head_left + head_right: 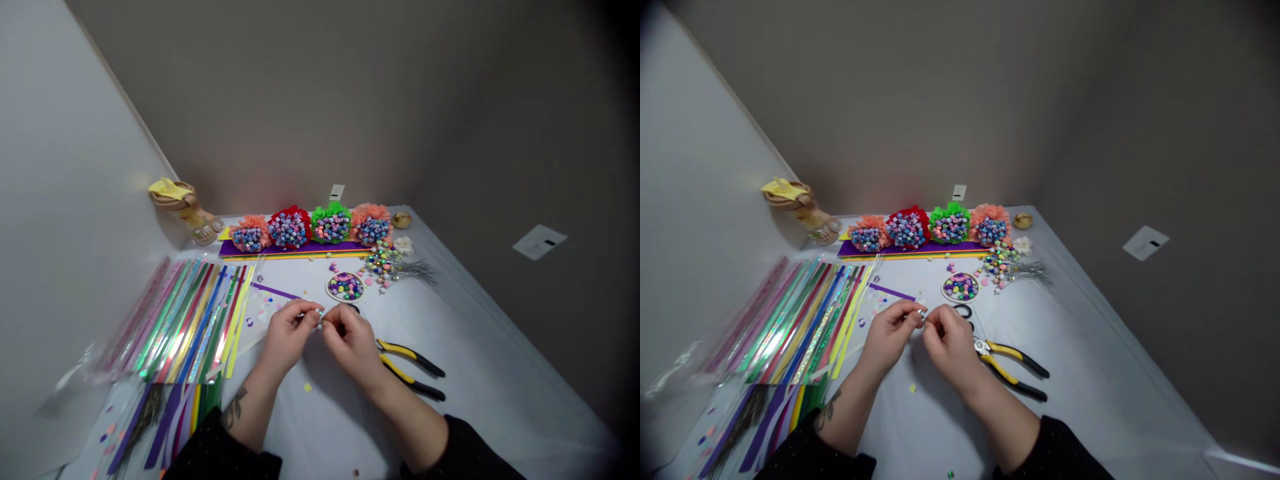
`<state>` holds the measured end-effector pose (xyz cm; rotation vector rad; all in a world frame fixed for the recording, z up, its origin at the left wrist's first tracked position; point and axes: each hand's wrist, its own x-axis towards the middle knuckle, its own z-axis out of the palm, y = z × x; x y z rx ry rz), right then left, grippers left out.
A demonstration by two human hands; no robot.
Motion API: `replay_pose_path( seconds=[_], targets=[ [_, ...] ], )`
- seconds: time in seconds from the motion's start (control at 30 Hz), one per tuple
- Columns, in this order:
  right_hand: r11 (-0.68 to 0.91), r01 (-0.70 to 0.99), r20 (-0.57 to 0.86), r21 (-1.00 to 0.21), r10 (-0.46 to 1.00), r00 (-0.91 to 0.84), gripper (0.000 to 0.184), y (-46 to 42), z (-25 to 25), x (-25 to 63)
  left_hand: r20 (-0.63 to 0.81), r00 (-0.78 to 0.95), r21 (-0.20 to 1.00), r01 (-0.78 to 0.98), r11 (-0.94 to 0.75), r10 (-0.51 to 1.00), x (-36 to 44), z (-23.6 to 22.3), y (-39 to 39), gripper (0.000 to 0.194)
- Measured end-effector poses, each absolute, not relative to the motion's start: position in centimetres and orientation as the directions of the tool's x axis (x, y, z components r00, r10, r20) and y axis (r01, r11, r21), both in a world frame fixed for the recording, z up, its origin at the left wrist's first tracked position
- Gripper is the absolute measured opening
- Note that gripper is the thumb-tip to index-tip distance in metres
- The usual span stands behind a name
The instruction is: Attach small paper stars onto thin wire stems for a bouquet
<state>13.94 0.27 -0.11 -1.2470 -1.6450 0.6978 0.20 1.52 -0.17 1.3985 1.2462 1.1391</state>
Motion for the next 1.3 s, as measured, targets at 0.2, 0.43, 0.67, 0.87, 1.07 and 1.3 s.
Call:
replay_pose_path(
  seconds=[0.2, 0.43, 0.67, 0.87, 1.07, 1.3],
  targets=[
    [0.288, 0.395, 0.298, -0.872, 0.954, -0.038, 0.013, 0.3, -0.2, 13.9, -0.012, 0.046, 0.998, 0.062, 0.009, 0.999, 0.5, -0.3, 1.6, 0.018],
    [0.128, 0.271, 0.130, -0.954, 0.991, -0.013, 0.009, 0.4, -0.2, 13.8, -0.119, 0.029, 0.985, -0.122, 0.122, 0.992, 0.6, -1.1, 1.5, 0.023],
    [0.000, 0.089, -0.008, -0.996, 0.997, -0.079, 0.011, 0.8, 0.1, 13.7, -0.018, 0.068, 0.996, -0.083, 0.024, 0.998, 0.4, -0.3, 1.6, 0.019],
    [0.000, 0.110, -0.011, -0.994, 0.995, -0.102, 0.014, 0.8, -0.1, 13.5, -0.039, 0.025, 0.995, -0.086, 0.041, 0.999, 0.3, -0.4, 1.9, 0.019],
    [0.052, 0.189, 0.036, -0.981, 0.995, -0.089, 0.011, 0.6, -0.1, 13.6, -0.048, -0.027, 0.997, -0.063, 0.046, 0.998, 0.0, -0.5, 2.0, 0.021],
    [0.104, 0.251, 0.098, -0.962, 0.995, -0.036, 0.011, 0.7, 0.2, 14.0, -0.081, 0.009, 0.996, -0.023, 0.081, 0.997, 0.1, 0.0, 1.8, 0.021]
  ],
)
